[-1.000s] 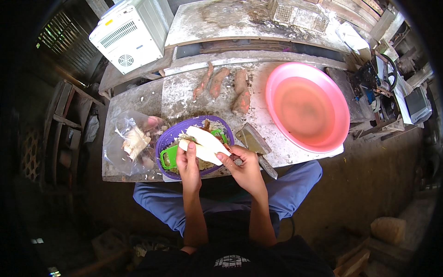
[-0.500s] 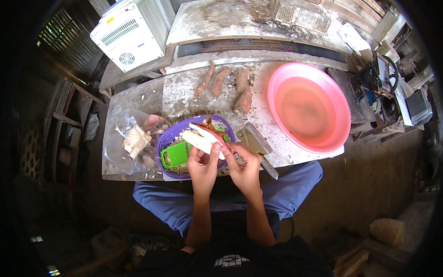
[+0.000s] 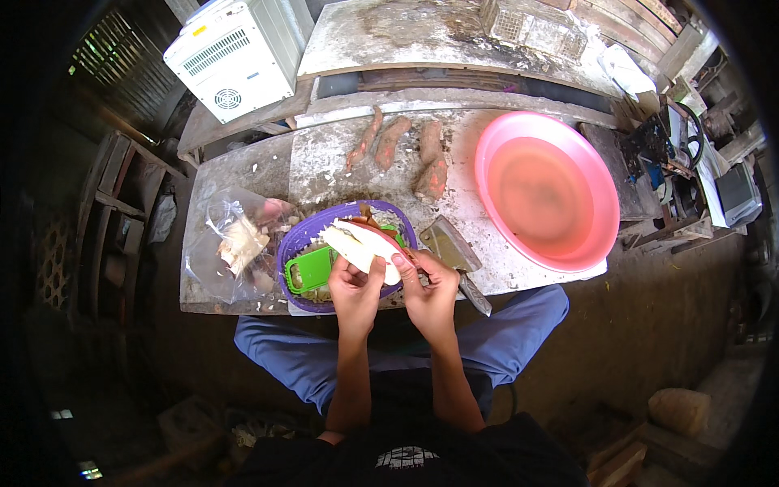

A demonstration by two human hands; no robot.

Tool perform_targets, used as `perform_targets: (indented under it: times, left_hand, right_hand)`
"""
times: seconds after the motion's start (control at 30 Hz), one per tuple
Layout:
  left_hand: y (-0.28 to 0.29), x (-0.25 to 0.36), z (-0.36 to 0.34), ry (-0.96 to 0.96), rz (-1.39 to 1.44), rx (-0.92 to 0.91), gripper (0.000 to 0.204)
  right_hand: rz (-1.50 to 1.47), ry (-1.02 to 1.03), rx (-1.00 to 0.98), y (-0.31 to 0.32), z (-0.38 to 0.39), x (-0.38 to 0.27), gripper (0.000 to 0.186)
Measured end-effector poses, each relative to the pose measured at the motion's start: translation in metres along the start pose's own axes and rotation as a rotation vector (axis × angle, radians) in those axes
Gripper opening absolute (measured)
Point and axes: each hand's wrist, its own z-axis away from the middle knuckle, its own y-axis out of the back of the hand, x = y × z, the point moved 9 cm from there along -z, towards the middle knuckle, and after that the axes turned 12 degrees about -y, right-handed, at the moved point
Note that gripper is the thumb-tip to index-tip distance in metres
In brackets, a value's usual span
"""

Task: The person trims a root vegetable using a knife, rinses the vegetable in a pink bowl of water, and shreds it using a green grater into a purple basket.

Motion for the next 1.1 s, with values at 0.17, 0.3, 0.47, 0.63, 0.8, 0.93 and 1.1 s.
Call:
perform_targets:
  times: [0.17,0.3,0.47,0.63,0.8,0.93,1.1]
  left_hand:
    - [-0.001,0.004,-0.004,0.004,0.017,-0.069,0.027]
    - [-0.002,0.001,-0.004,0.041,0.007,-0.144,0.026]
    - [0.0,-0.003,-0.006,0.09,0.113,-0.124,0.022]
    - [0.008,-0.004,-0.006,0.069,0.045,-0.154,0.022]
    - [0.01,0.004,-0.009,0.056,-0.037,-0.169,0.02]
    - [0.013,0.007,-0.008,0.051,-0.156,-0.169,0.019]
    - [0.013,0.012,-0.01,0.039,-0.295,-0.174,0.017]
  right_hand:
    - [-0.121,-0.069,-0.066,-0.002,-0.002,0.007,0.018]
    - [-0.183,-0.156,-0.088,-0.003,-0.001,0.008,0.019]
    - [-0.144,-0.144,-0.237,-0.011,-0.004,0.005,0.019]
    - [0.011,-0.042,-0.328,-0.018,-0.001,0.002,0.017]
    - [0.131,-0.046,-0.261,-0.016,0.001,0.001,0.01]
    - [0.213,0.02,-0.225,-0.017,0.004,-0.004,0.01]
    - [0.255,-0.096,-0.288,-0.02,0.004,0.004,0.011]
